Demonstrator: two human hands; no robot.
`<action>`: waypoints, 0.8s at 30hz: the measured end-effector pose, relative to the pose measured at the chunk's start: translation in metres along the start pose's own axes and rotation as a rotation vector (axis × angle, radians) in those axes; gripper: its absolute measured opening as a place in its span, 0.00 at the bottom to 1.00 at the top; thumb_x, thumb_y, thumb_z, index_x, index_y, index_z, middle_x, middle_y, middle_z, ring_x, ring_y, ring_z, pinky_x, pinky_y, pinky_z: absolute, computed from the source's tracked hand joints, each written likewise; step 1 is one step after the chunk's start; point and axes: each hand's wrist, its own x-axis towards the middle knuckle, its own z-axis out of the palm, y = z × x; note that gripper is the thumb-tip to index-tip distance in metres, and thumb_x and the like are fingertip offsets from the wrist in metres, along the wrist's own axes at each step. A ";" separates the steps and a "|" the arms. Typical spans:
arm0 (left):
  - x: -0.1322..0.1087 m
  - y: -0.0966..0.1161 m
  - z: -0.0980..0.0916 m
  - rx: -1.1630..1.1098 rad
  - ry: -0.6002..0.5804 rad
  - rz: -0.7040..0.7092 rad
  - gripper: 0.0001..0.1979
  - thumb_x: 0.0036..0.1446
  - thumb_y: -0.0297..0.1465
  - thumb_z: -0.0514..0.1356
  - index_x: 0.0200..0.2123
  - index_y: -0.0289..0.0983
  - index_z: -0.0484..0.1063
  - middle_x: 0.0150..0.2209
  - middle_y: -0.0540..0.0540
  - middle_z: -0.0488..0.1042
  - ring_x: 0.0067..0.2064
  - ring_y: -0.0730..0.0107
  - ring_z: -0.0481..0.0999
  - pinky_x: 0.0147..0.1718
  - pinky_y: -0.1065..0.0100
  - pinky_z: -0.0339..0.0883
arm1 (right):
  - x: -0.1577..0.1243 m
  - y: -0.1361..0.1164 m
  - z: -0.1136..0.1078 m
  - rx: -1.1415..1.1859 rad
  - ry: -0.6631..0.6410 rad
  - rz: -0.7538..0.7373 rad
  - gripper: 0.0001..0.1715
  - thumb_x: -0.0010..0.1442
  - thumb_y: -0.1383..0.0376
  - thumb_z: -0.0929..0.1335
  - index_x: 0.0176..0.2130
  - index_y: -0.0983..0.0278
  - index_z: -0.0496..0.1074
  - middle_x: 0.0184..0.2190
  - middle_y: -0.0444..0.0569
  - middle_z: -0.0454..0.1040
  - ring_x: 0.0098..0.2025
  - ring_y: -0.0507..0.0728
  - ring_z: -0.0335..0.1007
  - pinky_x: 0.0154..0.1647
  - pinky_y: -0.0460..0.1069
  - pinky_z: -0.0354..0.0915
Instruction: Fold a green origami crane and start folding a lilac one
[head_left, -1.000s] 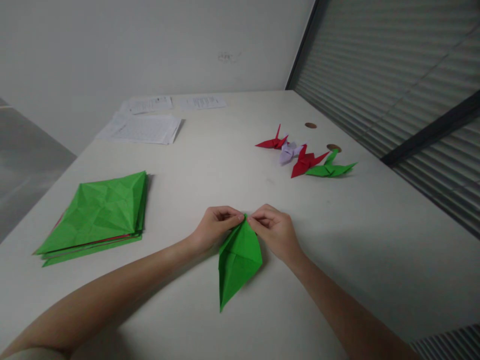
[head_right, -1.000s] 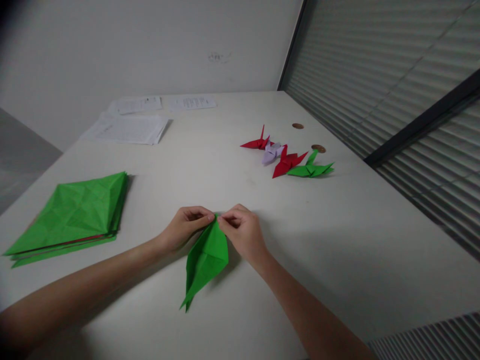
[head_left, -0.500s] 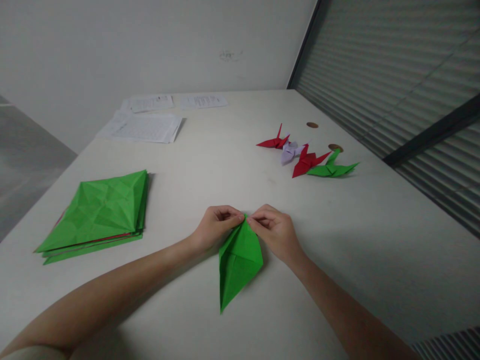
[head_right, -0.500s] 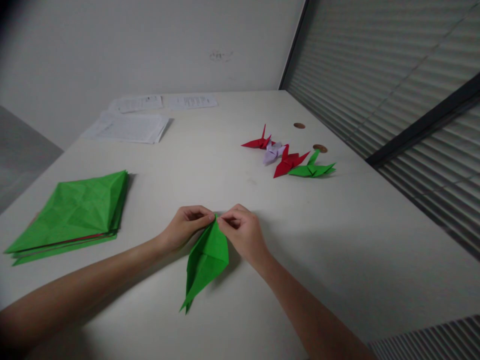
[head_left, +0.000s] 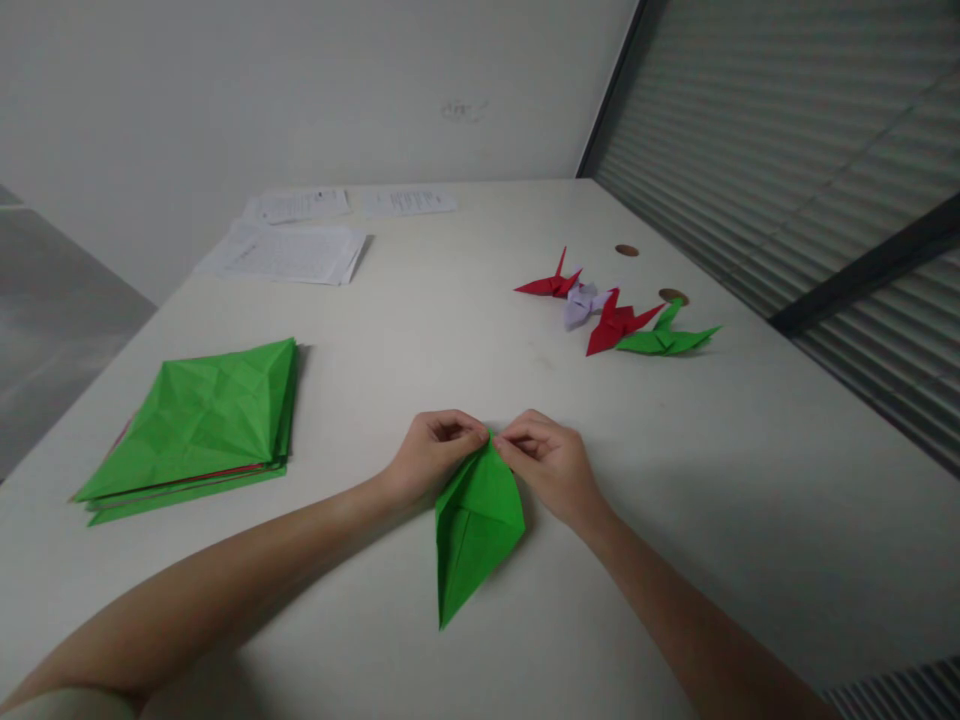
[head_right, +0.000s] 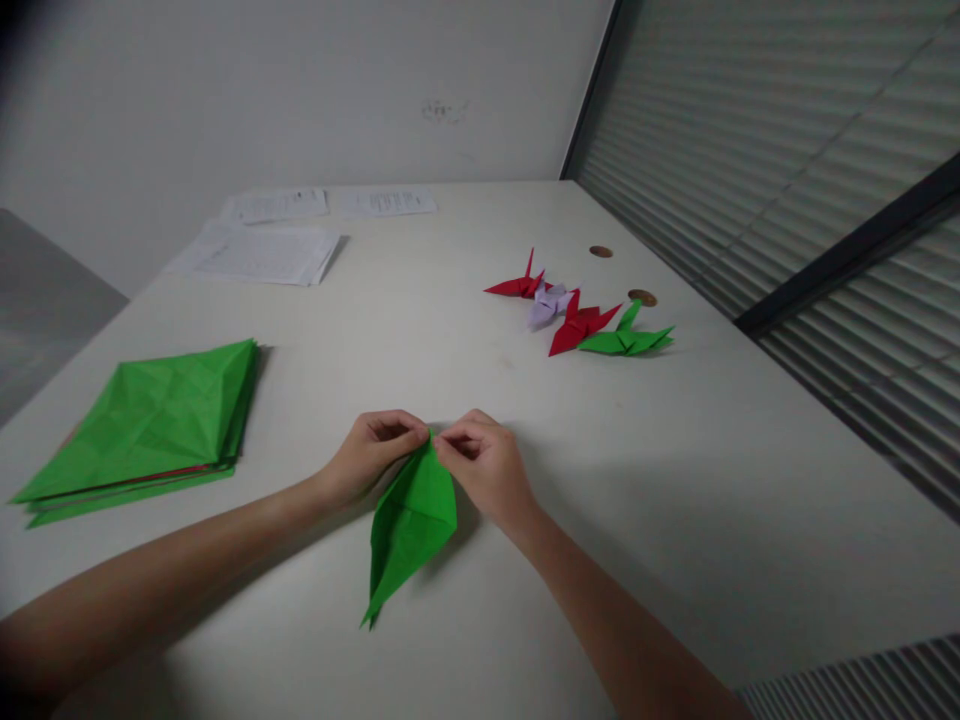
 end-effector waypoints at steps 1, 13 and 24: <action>0.000 0.000 0.000 -0.008 -0.002 -0.003 0.16 0.39 0.38 0.74 0.25 0.32 0.77 0.22 0.47 0.75 0.24 0.75 0.71 0.25 0.72 0.65 | 0.000 0.000 0.000 0.001 0.001 0.000 0.09 0.52 0.63 0.72 0.23 0.64 0.74 0.26 0.44 0.66 0.24 0.49 0.65 0.21 0.45 0.60; 0.000 0.000 -0.003 0.219 -0.037 0.137 0.17 0.51 0.44 0.67 0.30 0.33 0.77 0.27 0.47 0.76 0.28 0.73 0.71 0.28 0.71 0.64 | 0.001 -0.001 -0.003 -0.046 0.012 -0.088 0.08 0.54 0.64 0.71 0.25 0.64 0.74 0.25 0.44 0.68 0.26 0.50 0.66 0.23 0.45 0.62; 0.004 -0.007 -0.014 0.352 -0.102 0.300 0.14 0.52 0.41 0.67 0.28 0.35 0.79 0.35 0.44 0.74 0.35 0.69 0.72 0.33 0.68 0.64 | 0.008 -0.005 -0.012 -0.015 0.166 -0.170 0.07 0.55 0.64 0.70 0.26 0.62 0.74 0.26 0.45 0.70 0.28 0.52 0.67 0.27 0.46 0.64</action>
